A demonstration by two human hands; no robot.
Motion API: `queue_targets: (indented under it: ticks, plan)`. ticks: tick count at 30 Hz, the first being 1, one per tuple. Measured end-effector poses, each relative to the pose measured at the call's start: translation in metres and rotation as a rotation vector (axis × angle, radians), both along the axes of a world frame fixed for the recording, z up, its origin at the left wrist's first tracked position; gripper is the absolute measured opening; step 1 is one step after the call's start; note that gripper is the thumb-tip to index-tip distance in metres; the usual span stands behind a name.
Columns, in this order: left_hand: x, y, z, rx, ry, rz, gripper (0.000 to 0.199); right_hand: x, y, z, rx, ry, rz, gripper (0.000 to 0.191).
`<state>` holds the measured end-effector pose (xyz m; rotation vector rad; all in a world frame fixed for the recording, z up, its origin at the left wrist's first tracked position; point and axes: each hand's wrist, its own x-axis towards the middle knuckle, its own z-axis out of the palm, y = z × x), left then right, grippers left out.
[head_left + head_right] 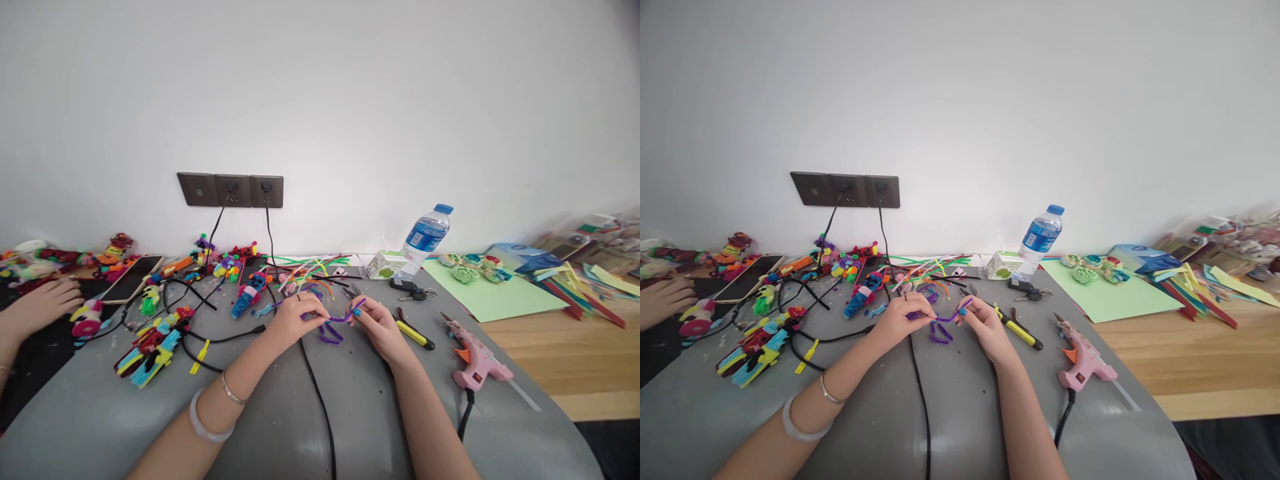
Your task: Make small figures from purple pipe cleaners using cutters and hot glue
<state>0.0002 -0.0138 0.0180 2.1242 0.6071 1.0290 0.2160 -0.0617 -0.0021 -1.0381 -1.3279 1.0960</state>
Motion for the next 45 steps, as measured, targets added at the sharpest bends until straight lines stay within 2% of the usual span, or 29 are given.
queue_targets:
  ticks: [5,8,10,14,20,29,35,45]
  plan:
    - [-0.001,-0.001,0.002,-0.01,0.037,0.023,0.011,0.0,0.0,0.0,-0.023,-0.007,0.003,0.028]
    - [0.0,0.0,0.0,-0.089,0.025,0.038,0.008,-0.001,0.0,0.001,-0.032,0.034,-0.007,0.029]
    - [0.001,0.001,-0.003,-0.202,-0.011,0.049,0.011,-0.002,0.0,0.002,-0.029,0.059,-0.015,0.028]
    - [0.006,0.003,-0.008,-0.482,-0.19,0.046,0.031,-0.002,0.001,0.0,0.009,0.064,-0.053,0.026]
    - [0.011,0.001,-0.01,-0.77,-0.314,0.033,0.03,0.0,0.002,-0.005,0.051,0.072,-0.041,0.021]
    - [0.007,0.005,-0.009,-0.726,-0.341,0.167,0.024,0.0,0.002,-0.005,0.021,0.099,-0.018,0.021]
    - [0.009,0.003,-0.011,-0.706,-0.272,0.128,0.024,0.0,0.003,-0.006,0.048,0.052,-0.002,0.023]
    - [0.013,0.001,-0.012,-0.744,-0.276,0.063,0.026,-0.006,0.001,0.002,0.035,0.062,0.032,0.021]
